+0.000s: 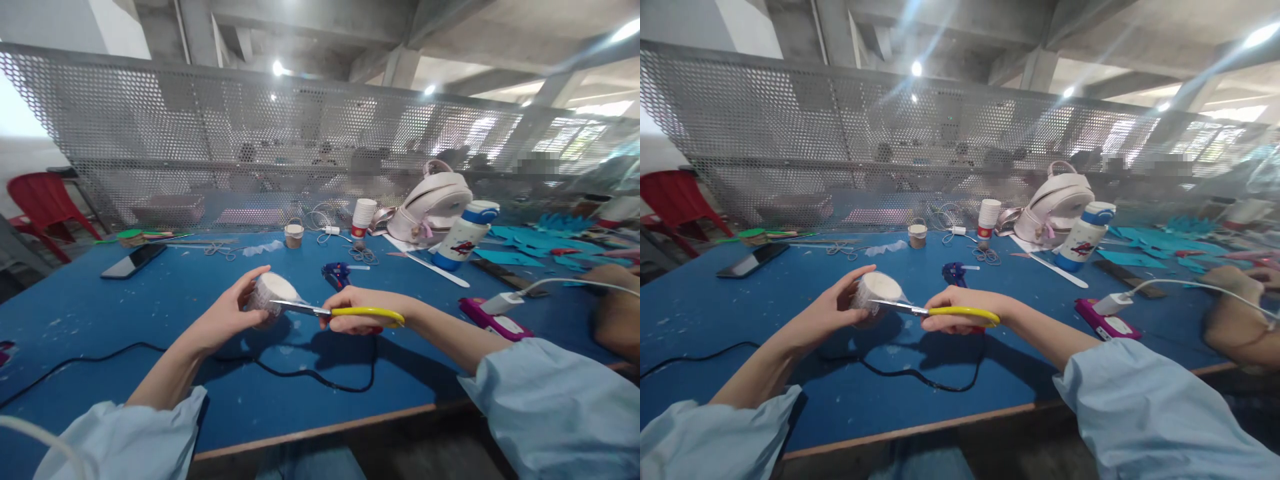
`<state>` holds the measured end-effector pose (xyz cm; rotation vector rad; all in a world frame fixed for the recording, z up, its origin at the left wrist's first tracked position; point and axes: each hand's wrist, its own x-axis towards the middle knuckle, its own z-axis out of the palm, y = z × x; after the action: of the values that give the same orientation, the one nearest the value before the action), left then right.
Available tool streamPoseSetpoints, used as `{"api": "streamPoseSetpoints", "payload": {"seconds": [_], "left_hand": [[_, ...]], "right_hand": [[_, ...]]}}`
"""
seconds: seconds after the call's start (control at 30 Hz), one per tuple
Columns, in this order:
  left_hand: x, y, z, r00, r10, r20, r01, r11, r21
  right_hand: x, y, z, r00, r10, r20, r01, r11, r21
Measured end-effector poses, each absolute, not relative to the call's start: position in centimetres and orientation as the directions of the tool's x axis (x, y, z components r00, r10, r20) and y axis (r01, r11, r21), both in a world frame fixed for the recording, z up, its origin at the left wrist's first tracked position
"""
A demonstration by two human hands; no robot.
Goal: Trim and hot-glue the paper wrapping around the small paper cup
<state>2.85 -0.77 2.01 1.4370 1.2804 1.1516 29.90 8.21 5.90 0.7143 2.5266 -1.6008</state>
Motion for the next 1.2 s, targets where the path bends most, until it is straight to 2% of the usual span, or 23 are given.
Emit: {"api": "streamPoseSetpoints", "payload": {"seconds": [0.3, 0.67, 0.97, 1.2], "left_hand": [[2.8, -0.7, 1.6, 0.086, 0.992, 0.095, 0.136, -0.106, 0.985], [2.7, -0.8, 1.8, 0.083, 0.992, 0.093, 0.176, -0.106, 0.979], [3.0, -0.8, 2.0, 0.049, 0.995, 0.091, 0.127, -0.096, 0.987], [2.9, -0.8, 1.9, 0.073, 0.994, 0.083, 0.139, -0.093, 0.986]], "right_hand": [[30.2, 8.2, 6.1, -0.861, 0.371, -0.348, 0.479, 0.363, -0.799], [30.3, 8.0, 6.5, -0.837, 0.396, -0.379, 0.526, 0.387, -0.757], [29.8, 7.7, 5.2, -0.899, 0.344, -0.272, 0.390, 0.345, -0.854], [29.5, 7.8, 5.5, -0.898, 0.344, -0.273, 0.396, 0.362, -0.844]]}}
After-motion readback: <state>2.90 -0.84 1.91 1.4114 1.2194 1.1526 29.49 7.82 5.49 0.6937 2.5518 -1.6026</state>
